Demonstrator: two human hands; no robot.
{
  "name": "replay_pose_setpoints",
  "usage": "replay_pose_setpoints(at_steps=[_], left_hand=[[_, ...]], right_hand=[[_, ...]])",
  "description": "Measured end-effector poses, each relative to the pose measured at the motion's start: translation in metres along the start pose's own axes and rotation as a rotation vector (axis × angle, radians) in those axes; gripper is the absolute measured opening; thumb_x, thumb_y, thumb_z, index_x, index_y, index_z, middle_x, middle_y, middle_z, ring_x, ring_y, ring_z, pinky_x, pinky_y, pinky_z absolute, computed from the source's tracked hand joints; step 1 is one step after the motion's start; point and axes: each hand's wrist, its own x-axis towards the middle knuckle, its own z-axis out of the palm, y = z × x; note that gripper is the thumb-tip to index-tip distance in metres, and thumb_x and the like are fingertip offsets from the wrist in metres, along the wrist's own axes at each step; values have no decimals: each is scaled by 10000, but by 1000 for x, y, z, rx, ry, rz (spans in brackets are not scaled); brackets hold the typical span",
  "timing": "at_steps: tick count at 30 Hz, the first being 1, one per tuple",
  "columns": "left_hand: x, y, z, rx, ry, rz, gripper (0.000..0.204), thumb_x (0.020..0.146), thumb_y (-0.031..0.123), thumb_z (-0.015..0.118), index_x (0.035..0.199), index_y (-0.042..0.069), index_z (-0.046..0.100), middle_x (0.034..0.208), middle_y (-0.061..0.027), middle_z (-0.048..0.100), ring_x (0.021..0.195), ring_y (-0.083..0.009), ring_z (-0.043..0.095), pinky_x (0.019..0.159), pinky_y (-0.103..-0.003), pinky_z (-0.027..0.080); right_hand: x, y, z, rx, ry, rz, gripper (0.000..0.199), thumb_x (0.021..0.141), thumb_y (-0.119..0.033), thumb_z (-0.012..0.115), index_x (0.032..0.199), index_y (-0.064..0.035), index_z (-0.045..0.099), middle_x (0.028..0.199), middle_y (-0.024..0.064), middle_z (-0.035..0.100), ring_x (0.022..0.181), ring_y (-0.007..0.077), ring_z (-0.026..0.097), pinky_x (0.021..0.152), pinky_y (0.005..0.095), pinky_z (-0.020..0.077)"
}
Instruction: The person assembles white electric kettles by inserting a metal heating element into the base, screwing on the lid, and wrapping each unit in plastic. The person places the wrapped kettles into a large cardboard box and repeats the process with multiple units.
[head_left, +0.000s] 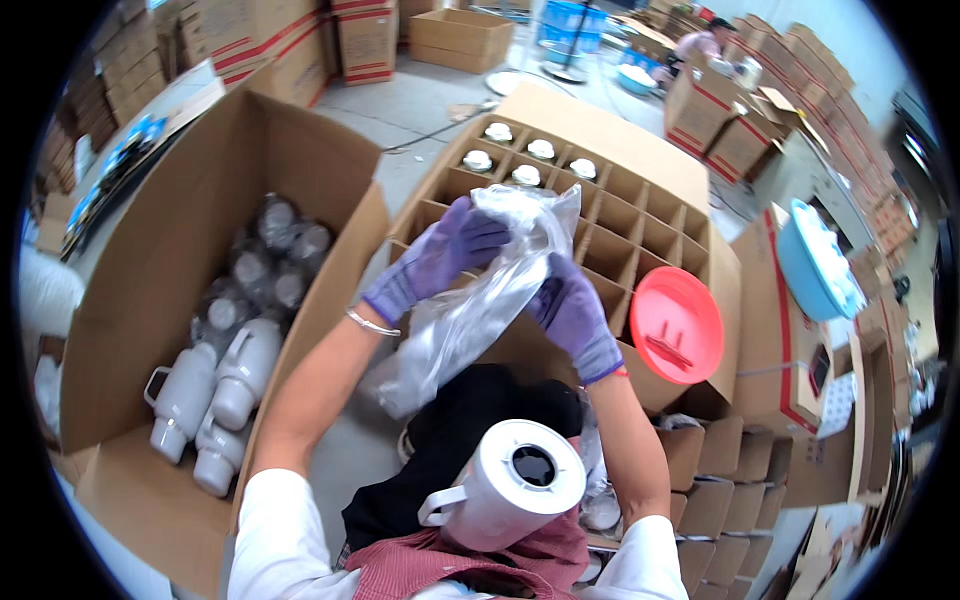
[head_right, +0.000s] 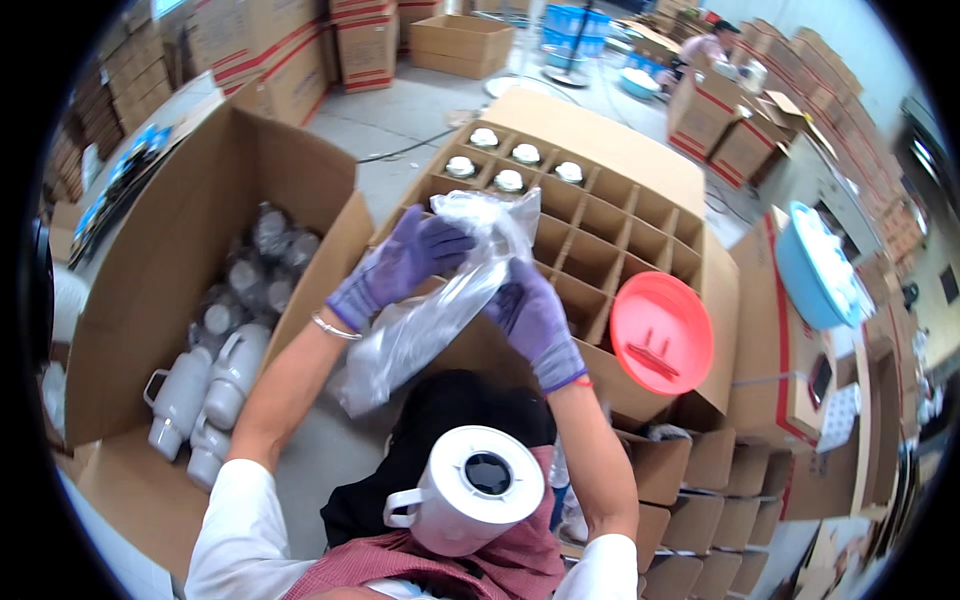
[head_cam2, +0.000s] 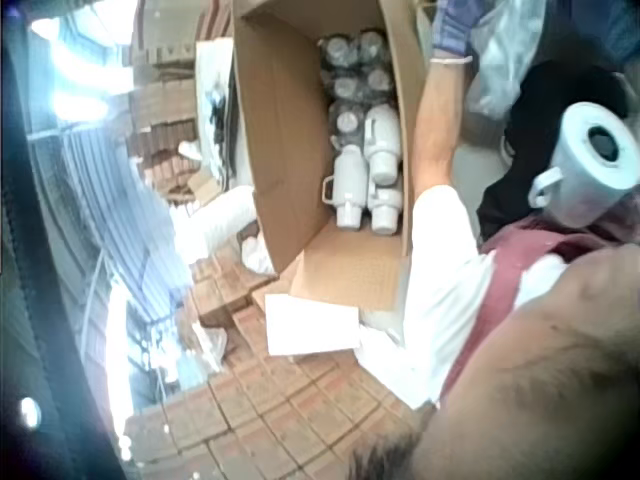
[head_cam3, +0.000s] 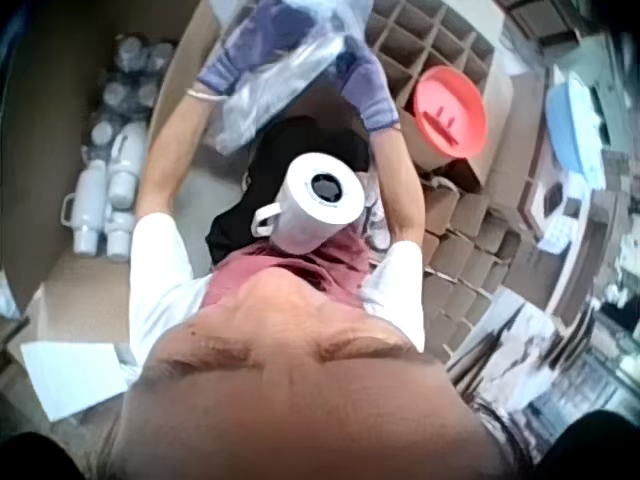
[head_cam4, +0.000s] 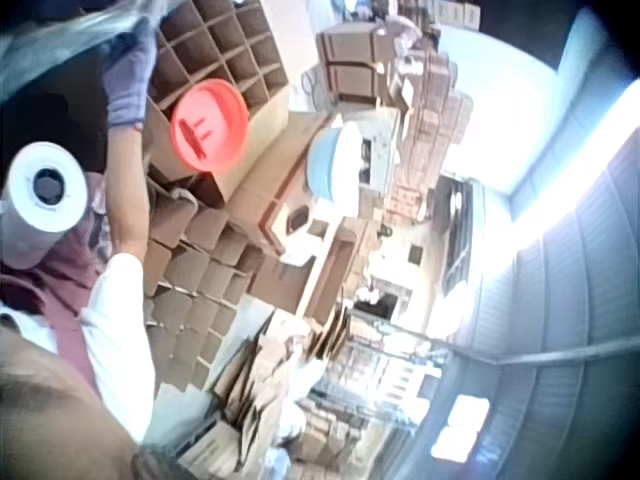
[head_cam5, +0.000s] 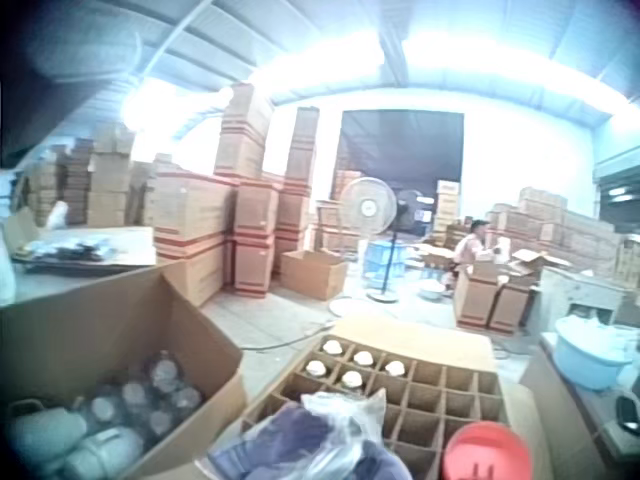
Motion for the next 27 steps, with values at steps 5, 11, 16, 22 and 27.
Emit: replay_pose_setpoints(at_steps=[5,11,16,22,27], left_hand=[[-14,-19,51,339,-125,-346,881,785,130,784,1532,20,329,1532,-90,407,1400,-188,389,1174,-342,313],[31,-104,56,890,369,-37,607,845,118,702,1390,-33,482,1258,-123,619,1138,-202,590,995,-358,479],[32,-110,67,122,437,-29,314,906,54,603,1212,-4,640,1065,-54,697,948,-127,658,849,-283,549],[-62,-63,95,530,289,-172,275,957,197,577,1058,-27,701,948,-37,710,824,-109,663,731,-260,540],[-206,-46,149,891,394,-132,361,937,322,617,952,-25,714,878,-72,701,809,-156,665,698,-277,516]], right_hand=[[-6,-73,-93,323,-40,-6,366,978,-362,602,1105,-26,673,937,104,742,823,250,722,712,370,629],[-14,-25,-30,-333,-61,-192,1060,825,-693,650,1527,-3,258,1414,176,486,1303,311,495,1108,432,397],[-55,25,-24,-1591,407,-900,771,787,-169,724,1464,-4,394,1283,213,592,1227,339,552,1050,444,423],[-106,22,-127,-1718,869,-568,361,839,-37,551,1188,-40,642,1103,186,685,1014,368,655,901,433,519],[-208,86,-51,-1406,646,-996,280,811,-52,609,1091,-57,623,1107,178,643,1050,353,623,974,456,481]])
